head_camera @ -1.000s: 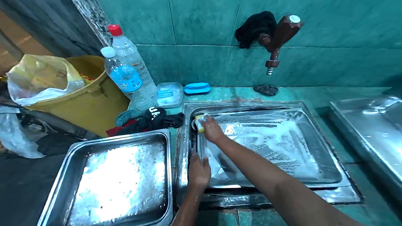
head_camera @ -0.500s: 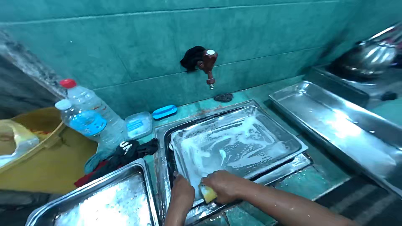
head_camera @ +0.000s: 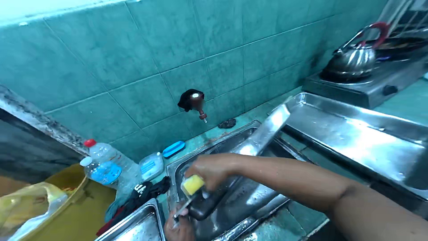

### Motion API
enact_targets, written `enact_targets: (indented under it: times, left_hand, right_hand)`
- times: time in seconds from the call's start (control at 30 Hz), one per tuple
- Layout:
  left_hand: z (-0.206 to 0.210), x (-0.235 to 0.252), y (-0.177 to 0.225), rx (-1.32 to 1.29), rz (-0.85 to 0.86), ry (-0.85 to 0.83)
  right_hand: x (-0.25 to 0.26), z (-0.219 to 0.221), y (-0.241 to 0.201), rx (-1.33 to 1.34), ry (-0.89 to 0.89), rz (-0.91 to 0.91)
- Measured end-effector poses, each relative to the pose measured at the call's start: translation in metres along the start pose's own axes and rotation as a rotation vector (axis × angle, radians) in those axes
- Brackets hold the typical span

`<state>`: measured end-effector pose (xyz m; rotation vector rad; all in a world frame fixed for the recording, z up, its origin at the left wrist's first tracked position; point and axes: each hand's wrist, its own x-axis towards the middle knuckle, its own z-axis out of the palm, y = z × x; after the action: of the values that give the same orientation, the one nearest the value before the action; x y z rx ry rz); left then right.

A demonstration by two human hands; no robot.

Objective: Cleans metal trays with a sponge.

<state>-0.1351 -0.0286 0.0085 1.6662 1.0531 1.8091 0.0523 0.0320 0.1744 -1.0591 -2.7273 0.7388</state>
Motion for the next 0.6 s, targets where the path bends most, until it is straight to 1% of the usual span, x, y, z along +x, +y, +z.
enact_targets:
  times: [0.07, 0.13, 0.2, 0.23, 0.27, 0.3, 0.37, 0.43, 0.47, 0.53, 0.6]
  left_hand:
    - [0.016, 0.004, 0.009, 0.131, -0.158, 0.161]
    - [0.021, 0.011, 0.006, 0.217, -0.281, 0.255]
    - [0.023, 0.017, 0.001, 0.242, -0.309, 0.307]
    - [0.023, 0.019, 0.001, 0.247, -0.316, 0.314]
    - [0.024, 0.022, 0.003, 0.247, -0.326, 0.312]
    - [0.026, 0.025, 0.007, 0.236, -0.339, 0.304]
    - [0.031, 0.030, 0.018, 0.164, -0.342, 0.296]
    - [0.032, 0.029, 0.023, 0.103, -0.313, 0.269]
    - [0.034, 0.028, 0.023, 0.100, -0.310, 0.262]
    - [0.037, 0.028, 0.018, 0.127, -0.353, 0.314]
    - [0.036, 0.027, 0.011, 0.173, -0.425, 0.381]
  right_hand:
    - [-0.001, -0.003, 0.006, -0.131, 0.172, 0.048]
    - [-0.013, -0.002, 0.012, -0.220, 0.366, 0.075]
    - [-0.029, 0.013, 0.016, -0.240, 0.585, 0.052]
    - [-0.036, 0.026, 0.015, -0.217, 0.651, 0.049]
    - [-0.040, 0.042, 0.011, -0.179, 0.680, 0.046]
    - [-0.042, 0.059, 0.005, -0.148, 0.667, 0.044]
    - [-0.036, 0.089, -0.006, -0.114, 0.599, 0.034]
    - [-0.022, 0.108, -0.007, -0.121, 0.691, -0.041]
    - [-0.017, 0.109, -0.004, -0.119, 0.734, -0.063]
    - [-0.013, 0.107, 0.016, -0.121, 0.850, -0.055]
    - [-0.021, 0.094, 0.062, -0.194, 0.953, 0.065]
